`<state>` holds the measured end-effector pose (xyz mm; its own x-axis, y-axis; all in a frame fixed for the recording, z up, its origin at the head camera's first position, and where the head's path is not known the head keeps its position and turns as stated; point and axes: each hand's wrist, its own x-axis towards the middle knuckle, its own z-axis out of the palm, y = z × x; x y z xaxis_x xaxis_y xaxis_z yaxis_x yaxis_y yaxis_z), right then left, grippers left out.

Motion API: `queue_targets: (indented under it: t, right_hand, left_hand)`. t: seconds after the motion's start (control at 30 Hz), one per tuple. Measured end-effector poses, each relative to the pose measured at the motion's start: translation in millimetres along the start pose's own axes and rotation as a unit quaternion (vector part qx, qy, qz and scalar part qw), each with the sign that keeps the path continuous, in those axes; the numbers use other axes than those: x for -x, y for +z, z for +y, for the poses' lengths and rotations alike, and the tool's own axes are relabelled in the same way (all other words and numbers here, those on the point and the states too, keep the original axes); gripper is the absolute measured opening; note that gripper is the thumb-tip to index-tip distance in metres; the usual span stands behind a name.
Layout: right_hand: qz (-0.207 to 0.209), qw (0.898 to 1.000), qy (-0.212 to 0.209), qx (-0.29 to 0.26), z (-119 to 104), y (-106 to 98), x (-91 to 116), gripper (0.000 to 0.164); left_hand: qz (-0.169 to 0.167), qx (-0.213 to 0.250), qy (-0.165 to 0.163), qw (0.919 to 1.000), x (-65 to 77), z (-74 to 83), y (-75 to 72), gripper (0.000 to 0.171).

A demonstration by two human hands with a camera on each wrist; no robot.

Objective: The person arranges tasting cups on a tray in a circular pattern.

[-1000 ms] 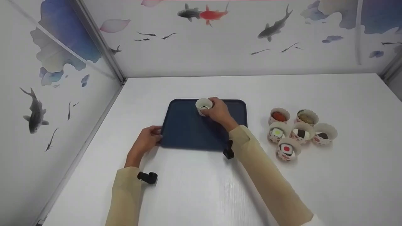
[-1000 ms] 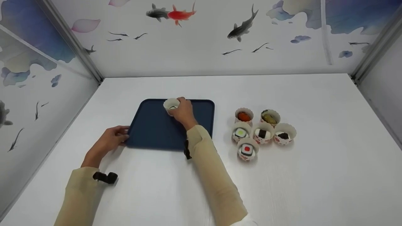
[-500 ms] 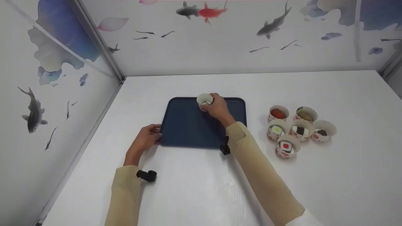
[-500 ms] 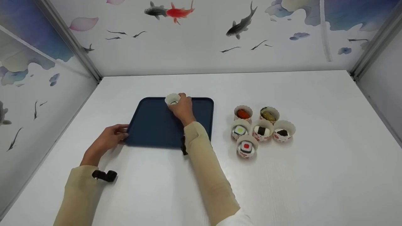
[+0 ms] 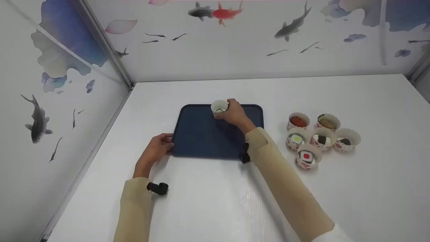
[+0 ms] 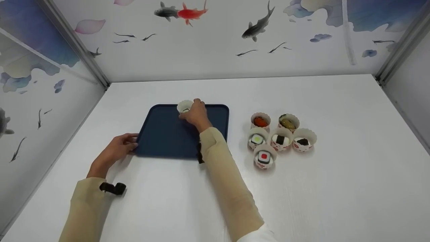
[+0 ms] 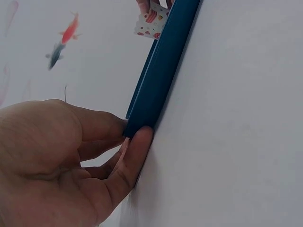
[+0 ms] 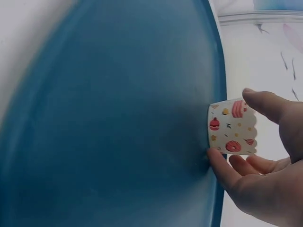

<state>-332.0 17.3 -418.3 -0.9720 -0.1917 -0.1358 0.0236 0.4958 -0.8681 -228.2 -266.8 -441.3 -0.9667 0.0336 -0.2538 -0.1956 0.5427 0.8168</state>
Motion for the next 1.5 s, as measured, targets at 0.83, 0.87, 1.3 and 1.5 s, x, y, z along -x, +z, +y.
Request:
queue_targets:
  t: [0.83, 0.87, 1.3, 1.5]
  right_hand:
    - [-0.072, 0.995, 0.063, -0.029, -20.3, -85.8, 44.5, 0.087]
    - [-0.071, 0.995, 0.061, -0.029, -19.9, -89.4, 47.8, 0.087]
    - [-0.056, 0.998, -0.028, -0.025, -19.0, -118.3, 90.1, 0.074]
    - [-0.032, 0.997, -0.055, 0.039, -7.0, -125.2, 112.2, 0.071]
  left_hand:
    - [-0.007, -0.011, 0.0, 0.9999, 1.0, -2.8, 2.3, 0.047]
    - [-0.007, -0.012, -0.001, 0.9999, 0.9, -2.2, 2.1, 0.047]
    - [-0.007, -0.006, 0.004, 0.9999, -1.5, 0.4, 1.8, 0.047]
    - [-0.005, -0.012, -0.005, 0.9999, -1.4, 1.2, -0.3, 0.048]
